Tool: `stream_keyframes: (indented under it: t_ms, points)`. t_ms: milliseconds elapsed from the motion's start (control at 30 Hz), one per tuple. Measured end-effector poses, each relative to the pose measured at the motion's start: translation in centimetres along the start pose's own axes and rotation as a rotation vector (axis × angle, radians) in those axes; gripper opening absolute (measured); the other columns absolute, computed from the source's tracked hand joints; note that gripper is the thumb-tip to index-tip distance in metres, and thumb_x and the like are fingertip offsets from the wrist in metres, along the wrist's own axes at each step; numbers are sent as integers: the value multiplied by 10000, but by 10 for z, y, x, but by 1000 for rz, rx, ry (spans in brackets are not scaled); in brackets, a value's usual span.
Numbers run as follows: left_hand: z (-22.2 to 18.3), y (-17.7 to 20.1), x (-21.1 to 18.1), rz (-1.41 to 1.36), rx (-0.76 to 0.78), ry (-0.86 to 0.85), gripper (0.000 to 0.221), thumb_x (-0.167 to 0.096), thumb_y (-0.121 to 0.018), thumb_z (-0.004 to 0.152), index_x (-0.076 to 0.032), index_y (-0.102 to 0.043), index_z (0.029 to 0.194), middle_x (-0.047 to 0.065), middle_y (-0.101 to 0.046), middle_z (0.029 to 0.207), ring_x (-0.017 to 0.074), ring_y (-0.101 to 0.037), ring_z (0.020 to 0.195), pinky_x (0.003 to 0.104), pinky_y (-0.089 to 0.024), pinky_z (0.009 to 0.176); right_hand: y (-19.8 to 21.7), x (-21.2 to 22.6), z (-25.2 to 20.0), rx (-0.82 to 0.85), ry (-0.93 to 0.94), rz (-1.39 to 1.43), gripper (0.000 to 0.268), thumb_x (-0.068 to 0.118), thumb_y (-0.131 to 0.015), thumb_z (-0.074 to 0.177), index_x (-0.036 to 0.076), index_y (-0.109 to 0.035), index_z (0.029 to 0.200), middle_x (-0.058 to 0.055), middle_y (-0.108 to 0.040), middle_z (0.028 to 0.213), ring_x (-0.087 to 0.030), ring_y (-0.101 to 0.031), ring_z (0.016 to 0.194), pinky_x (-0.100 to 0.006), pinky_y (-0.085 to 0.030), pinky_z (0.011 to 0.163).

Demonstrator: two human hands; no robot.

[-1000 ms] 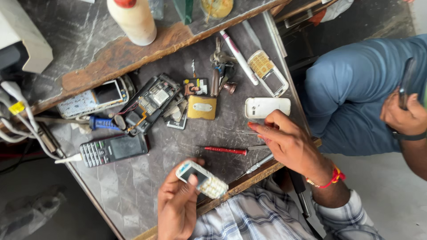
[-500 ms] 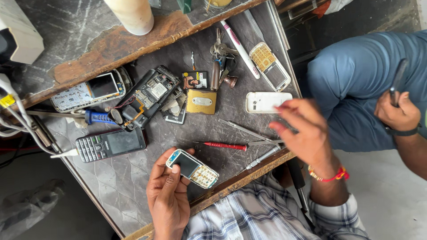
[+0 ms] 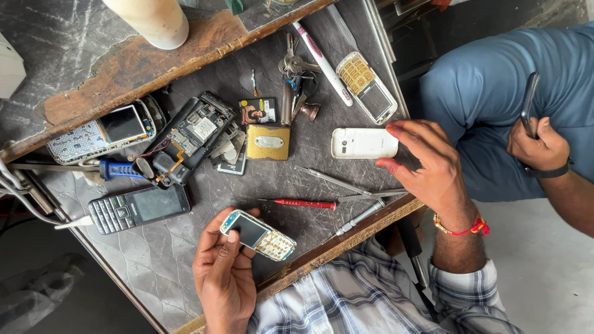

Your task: The person disassembles a small white mobile phone using a screwdriver, handles internal components like the chassis and screen assembly, and places parts on a cluttered workbench.

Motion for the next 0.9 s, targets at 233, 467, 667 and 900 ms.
stream_keyframes:
  t_ms: [233,467,667,900]
  points:
    - [0,2,1,-3,-7,-1,356,-14,-529,1009,105,-544,1344,340,-681,1228,233,-724,985,327,-597,873,1,-4,-2,-1,18,5,496,122,-913,754,-21,-695,1176,-134,-709,1232,-310,-680,1134,-407,-534,977]
    - [0,-1,2,-12,32,-5,372,-33,-541,1004,86,-540,1357,310,-681,1240,251,-717,1032,361,-587,909,5,3,1,-11,4,-5,507,95,-913,750,-29,-693,1189,-142,-707,1243,-319,-680,1133,-402,-533,974]
    - [0,4,0,-79,73,-36,387,-91,-508,1051,82,-526,1397,249,-670,1290,274,-693,1146,417,-568,990,15,47,6,-121,47,48,423,-27,-877,797,-132,-677,1155,-226,-694,1233,-362,-683,1095,-391,-553,904]
    - [0,4,1,-141,127,-20,440,-164,-456,1084,80,-487,1448,238,-663,1326,291,-686,1175,433,-577,1010,-46,115,-17,112,133,529,299,-63,-808,794,-90,-688,1066,-190,-718,1133,-269,-734,1009,-360,-608,879]
Point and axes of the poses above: each hand's wrist, its own z-axis towards the middle knuckle, its own y-axis out of the back of the hand, x = y × z, the point moved 6 cm from there along z, towards the middle knuckle
